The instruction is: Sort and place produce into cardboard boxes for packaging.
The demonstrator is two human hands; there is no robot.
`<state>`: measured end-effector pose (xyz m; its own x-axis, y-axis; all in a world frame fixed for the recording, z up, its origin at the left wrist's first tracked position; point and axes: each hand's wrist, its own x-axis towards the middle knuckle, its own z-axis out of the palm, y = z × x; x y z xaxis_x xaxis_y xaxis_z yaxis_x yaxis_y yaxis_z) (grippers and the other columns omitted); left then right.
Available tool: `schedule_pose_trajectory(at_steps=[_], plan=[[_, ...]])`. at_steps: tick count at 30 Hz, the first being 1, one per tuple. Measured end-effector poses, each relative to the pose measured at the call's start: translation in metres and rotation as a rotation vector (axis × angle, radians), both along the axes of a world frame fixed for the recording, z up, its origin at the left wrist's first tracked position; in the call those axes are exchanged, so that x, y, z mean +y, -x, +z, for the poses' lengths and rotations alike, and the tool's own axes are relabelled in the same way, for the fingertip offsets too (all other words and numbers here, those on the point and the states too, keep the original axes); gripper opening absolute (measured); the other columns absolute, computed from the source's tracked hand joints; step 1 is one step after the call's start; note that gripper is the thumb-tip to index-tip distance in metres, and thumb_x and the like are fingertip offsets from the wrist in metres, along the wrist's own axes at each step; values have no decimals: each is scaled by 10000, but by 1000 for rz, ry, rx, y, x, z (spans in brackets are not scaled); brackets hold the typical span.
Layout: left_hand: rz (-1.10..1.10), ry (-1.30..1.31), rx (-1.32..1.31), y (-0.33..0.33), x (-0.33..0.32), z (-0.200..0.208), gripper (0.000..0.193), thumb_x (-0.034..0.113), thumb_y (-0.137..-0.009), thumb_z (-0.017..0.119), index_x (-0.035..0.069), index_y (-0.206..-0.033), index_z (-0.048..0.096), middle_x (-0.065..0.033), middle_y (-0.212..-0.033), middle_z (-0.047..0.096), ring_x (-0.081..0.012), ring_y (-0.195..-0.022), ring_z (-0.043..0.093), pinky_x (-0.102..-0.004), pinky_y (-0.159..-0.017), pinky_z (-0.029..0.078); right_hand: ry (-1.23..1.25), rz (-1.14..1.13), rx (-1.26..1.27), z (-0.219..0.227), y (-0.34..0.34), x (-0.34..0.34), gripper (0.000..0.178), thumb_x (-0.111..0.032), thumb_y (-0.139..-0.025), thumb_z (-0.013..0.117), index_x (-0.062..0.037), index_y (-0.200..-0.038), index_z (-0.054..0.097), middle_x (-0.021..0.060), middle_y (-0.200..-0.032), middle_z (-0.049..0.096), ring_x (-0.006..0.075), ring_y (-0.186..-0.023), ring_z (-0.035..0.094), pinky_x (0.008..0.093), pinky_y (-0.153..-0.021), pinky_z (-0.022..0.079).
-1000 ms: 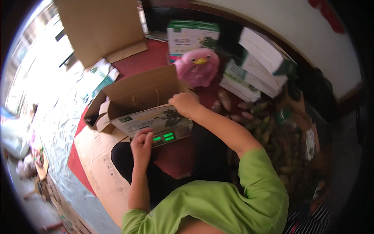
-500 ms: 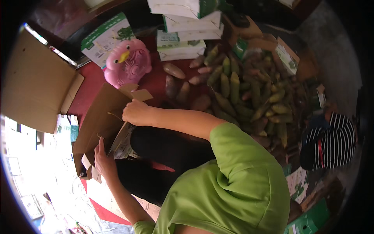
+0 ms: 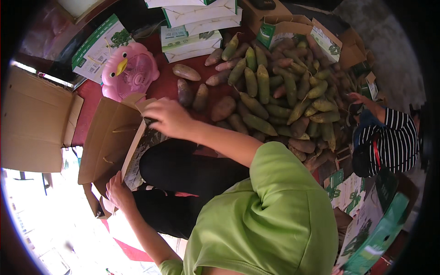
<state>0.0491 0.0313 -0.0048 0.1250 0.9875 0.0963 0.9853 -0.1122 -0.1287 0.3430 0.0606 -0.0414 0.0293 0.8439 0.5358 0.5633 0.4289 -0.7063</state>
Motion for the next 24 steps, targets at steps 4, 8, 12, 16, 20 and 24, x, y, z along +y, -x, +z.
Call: schedule_pose_trajectory(at_steps=[4,8,12,16,20,24], plan=[[-16,-29,-18,3,-4,-2,317,60,-810,533,149,-1078,677,-24,-1067,652,-233,-983,574,-378,-829,427,320,-348,31,-66,-85,-17,338,-124,-712,700,-50,-1037,640,158,-1015,627,327,-947,592,391,-835,475],[-38,-29,-11,-2,0,-4,337,43,-789,546,142,-1087,667,-28,-1073,647,-235,-987,572,-381,-830,429,579,-860,109,-163,-186,-56,366,-170,-707,706,-24,-1034,627,168,-1034,628,326,-980,598,384,-846,484],[-17,4,3,-3,0,0,377,12,-744,578,134,-1092,658,-29,-1070,639,-237,-997,569,-382,-830,435,909,-1150,103,-181,-232,-80,582,-240,-729,719,-48,-1226,488,199,-1213,514,361,-1119,514,438,-922,443],[-32,-11,-18,-1,0,-1,384,4,-731,590,122,-1091,656,-37,-1061,636,-248,-986,567,-387,-845,438,1129,-1211,145,-176,-243,-80,643,-320,-769,716,-73,-1274,403,185,-1251,474,372,-1123,513,473,-909,451],[5,-35,-18,-3,-4,0,377,11,-732,594,118,-1088,656,-41,-1049,636,-252,-982,566,-384,-848,436,1229,-1261,234,-178,-240,-67,626,-333,-786,712,-78,-1262,395,185,-1228,510,376,-1106,531,495,-892,460],[5,-17,-39,-10,-4,7,360,23,-735,598,118,-1078,657,-47,-1042,632,-256,-995,558,-387,-850,433,1262,-1363,213,-181,-241,-59,644,-350,-769,729,-57,-1232,391,180,-1215,533,363,-1095,545,522,-896,447]])
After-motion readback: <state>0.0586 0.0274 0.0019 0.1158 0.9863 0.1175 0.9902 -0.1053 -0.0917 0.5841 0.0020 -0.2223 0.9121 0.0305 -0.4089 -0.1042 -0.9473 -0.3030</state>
